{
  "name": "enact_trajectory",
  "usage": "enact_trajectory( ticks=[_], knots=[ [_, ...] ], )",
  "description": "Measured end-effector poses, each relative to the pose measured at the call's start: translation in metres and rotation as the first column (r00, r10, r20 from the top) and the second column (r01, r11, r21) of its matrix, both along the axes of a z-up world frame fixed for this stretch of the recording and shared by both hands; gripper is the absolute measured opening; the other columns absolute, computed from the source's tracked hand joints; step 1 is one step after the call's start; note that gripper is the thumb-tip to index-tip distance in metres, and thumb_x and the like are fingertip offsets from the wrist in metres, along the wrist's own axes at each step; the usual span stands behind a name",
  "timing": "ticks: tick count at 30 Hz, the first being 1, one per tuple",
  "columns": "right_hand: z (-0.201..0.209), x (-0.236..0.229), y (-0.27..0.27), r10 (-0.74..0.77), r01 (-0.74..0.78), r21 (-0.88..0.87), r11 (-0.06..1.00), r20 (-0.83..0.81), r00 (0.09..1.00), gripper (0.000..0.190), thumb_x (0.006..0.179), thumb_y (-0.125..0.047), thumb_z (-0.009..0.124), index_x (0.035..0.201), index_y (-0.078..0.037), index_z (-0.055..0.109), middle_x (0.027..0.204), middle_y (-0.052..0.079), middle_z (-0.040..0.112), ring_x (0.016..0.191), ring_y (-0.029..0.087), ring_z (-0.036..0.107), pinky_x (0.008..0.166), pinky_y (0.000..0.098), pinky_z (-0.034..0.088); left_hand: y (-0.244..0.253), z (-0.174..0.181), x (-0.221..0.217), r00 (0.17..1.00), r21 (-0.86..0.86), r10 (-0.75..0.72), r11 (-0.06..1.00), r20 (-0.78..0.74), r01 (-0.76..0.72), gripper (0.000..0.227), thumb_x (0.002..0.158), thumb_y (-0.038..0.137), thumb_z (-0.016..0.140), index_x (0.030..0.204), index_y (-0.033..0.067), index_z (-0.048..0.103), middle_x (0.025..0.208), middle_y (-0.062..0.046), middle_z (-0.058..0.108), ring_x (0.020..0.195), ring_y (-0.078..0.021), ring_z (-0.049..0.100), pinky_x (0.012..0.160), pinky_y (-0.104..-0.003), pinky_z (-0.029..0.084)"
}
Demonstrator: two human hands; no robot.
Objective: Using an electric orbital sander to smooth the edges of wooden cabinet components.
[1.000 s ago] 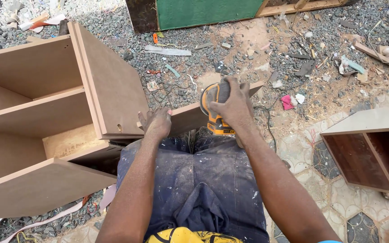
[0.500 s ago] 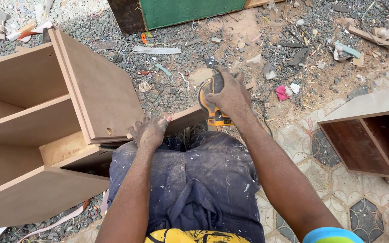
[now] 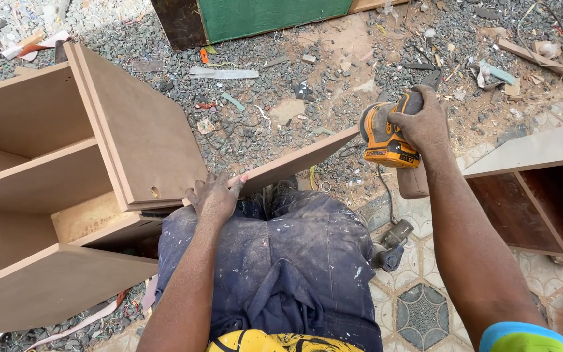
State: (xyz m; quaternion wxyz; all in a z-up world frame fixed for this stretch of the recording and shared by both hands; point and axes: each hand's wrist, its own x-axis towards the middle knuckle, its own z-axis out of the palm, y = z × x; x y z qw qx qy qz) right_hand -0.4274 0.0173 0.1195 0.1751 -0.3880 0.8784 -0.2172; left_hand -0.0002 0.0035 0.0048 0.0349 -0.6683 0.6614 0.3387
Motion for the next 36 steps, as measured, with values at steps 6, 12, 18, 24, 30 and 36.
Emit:
enact_trajectory(
  ticks=[6, 12, 18, 24, 30, 36],
  knots=[
    [0.024, 0.088, -0.009, 0.136, -0.134, 0.143, 0.981, -0.004, 0.991, 0.088, 0.066, -0.033, 0.084, 0.148, -0.031, 0.053, 0.136, 0.020, 0.046, 0.124, 0.045, 0.059, 0.104, 0.0536, 0.049, 0.006, -0.008, 0.001, 0.999, -0.003, -0.030, 1.000, 0.039, 0.030, 0.064, 0.102, 0.073, 0.039, 0.125, 0.0191, 0.065, 0.135, -0.012, 0.060, 0.131, -0.0352, 0.049, 0.117, -0.059, 0.025],
    [0.040, 0.188, -0.008, 0.387, -0.400, 0.203, 0.894, 0.099, 0.917, 0.086, 0.069, -0.024, 0.078, 0.150, -0.026, 0.049, 0.135, 0.023, 0.043, 0.115, 0.050, 0.064, 0.091, 0.0581, 0.058, 0.008, -0.039, 0.010, 0.993, -0.023, -0.042, 0.999, 0.111, 0.045, 0.066, 0.106, 0.074, 0.025, 0.126, 0.0244, 0.062, 0.134, -0.009, 0.058, 0.130, -0.0334, 0.049, 0.114, -0.056, 0.028],
    [0.051, 0.227, -0.008, 0.540, -0.545, 0.258, 0.798, 0.097, 0.836, 0.078, 0.078, -0.026, 0.075, 0.150, -0.023, 0.045, 0.137, 0.027, 0.041, 0.122, 0.053, 0.059, 0.094, 0.0614, 0.055, 0.016, -0.041, 0.003, 0.990, -0.020, -0.066, 0.997, 0.127, 0.069, 0.061, 0.107, 0.067, 0.028, 0.126, 0.0235, 0.065, 0.132, -0.010, 0.059, 0.127, -0.0344, 0.051, 0.108, -0.053, 0.034],
    [0.031, 0.174, -0.016, 0.413, -0.410, 0.282, 0.867, 0.050, 0.909, 0.088, 0.072, -0.025, 0.078, 0.153, -0.028, 0.047, 0.137, 0.020, 0.042, 0.114, 0.046, 0.063, 0.088, 0.0571, 0.057, 0.026, -0.026, -0.005, 0.992, -0.045, -0.057, 0.997, 0.115, 0.062, 0.053, 0.106, 0.061, 0.034, 0.124, 0.0213, 0.065, 0.133, -0.011, 0.058, 0.127, -0.0351, 0.051, 0.108, -0.053, 0.034],
    [0.032, 0.098, -0.009, 0.216, -0.206, 0.238, 0.949, -0.017, 0.976, 0.088, 0.071, -0.022, 0.085, 0.152, -0.025, 0.052, 0.131, 0.024, 0.045, 0.117, 0.048, 0.059, 0.091, 0.0602, 0.054, 0.039, -0.023, -0.012, 0.997, -0.091, -0.058, 0.994, 0.052, 0.063, 0.053, 0.105, 0.058, 0.035, 0.117, 0.0148, 0.064, 0.126, -0.015, 0.061, 0.127, -0.0397, 0.052, 0.112, -0.057, 0.028],
    [-0.010, -0.004, -0.021, 0.221, -0.184, 0.313, 0.932, -0.084, 0.972, 0.089, 0.073, -0.042, 0.087, 0.152, -0.023, 0.052, 0.134, 0.027, 0.047, 0.127, 0.051, 0.054, 0.104, 0.0618, 0.045, 0.058, -0.015, -0.017, 0.996, -0.080, -0.073, 0.994, 0.056, 0.077, 0.045, 0.103, 0.054, 0.040, 0.119, 0.0180, 0.063, 0.125, -0.012, 0.061, 0.125, -0.0375, 0.053, 0.109, -0.057, 0.032]
  ],
)
